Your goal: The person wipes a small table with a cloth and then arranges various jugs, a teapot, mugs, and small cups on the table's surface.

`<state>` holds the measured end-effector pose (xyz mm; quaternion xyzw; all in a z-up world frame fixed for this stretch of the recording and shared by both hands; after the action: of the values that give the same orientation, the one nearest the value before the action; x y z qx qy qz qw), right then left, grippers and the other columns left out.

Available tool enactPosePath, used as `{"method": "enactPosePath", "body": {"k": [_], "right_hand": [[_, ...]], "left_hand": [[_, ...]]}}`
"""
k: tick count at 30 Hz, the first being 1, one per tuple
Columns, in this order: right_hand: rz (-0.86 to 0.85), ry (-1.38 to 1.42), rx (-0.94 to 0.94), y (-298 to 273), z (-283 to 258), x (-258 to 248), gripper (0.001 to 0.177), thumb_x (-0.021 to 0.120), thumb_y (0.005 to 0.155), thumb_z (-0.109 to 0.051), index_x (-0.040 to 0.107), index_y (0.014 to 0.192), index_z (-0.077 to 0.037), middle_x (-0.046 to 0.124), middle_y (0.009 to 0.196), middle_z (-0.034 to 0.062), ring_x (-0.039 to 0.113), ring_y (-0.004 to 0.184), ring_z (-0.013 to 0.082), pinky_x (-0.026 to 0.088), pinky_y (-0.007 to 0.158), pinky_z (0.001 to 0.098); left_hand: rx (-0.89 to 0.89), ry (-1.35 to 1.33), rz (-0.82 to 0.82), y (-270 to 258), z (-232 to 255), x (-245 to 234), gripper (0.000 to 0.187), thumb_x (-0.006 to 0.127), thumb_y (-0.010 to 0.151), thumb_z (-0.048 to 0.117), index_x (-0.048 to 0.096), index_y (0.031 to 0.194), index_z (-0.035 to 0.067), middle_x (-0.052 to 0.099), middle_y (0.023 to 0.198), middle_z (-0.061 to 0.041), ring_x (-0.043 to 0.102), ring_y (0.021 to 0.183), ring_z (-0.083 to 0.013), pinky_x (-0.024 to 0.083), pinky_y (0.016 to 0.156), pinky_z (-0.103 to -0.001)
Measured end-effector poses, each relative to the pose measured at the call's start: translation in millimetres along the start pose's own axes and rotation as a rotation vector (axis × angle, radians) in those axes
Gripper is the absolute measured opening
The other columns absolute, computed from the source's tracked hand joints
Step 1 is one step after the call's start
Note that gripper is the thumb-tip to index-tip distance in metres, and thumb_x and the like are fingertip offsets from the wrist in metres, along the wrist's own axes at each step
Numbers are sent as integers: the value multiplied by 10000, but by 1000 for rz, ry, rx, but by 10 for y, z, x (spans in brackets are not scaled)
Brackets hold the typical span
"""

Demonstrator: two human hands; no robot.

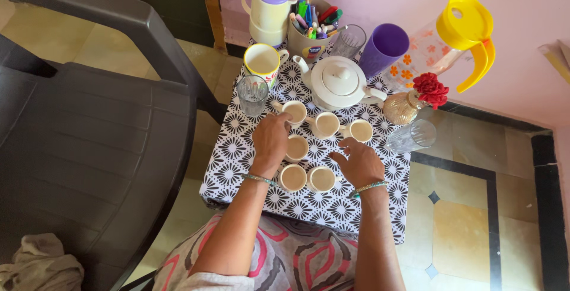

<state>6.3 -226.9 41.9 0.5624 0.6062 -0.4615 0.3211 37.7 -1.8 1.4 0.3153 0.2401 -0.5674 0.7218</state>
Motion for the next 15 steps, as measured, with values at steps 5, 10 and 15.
{"method": "enactPosePath", "body": {"k": [5,10,15], "right_hand": [[-218,58,-123,-25,27,33,633,921,593,-405,706,1154,-206,764,1103,80,738,1047,262,579,871,403],[-348,-51,-265,-184,-223,98,867,988,452,-339,614,1225,-218,684,1205,71,643,1151,282,530,937,449],[-391,-202,-215,-250,-339,203,694,926,547,-300,623,1168,-236,670,1159,61,655,1121,286,541,915,469]], "left_hand": [[52,10,39,-1,46,2,143,791,812,110,793,956,108,724,892,-142,688,856,-336,551,723,-452],[51,-29,45,-13,23,78,164,806,781,102,793,944,105,734,916,-126,698,870,-325,555,745,-441],[42,-29,34,-4,-58,132,180,777,815,83,779,993,109,731,927,-129,698,876,-331,552,741,-448]]}}
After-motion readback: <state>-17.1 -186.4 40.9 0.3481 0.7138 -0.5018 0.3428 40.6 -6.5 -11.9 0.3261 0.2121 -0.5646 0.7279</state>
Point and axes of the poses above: each hand's wrist, its own y-axis towards the middle knuckle, its own x-axis out of the palm, z = x × y, the point moved 3 cm from there along y, towards the middle knuckle
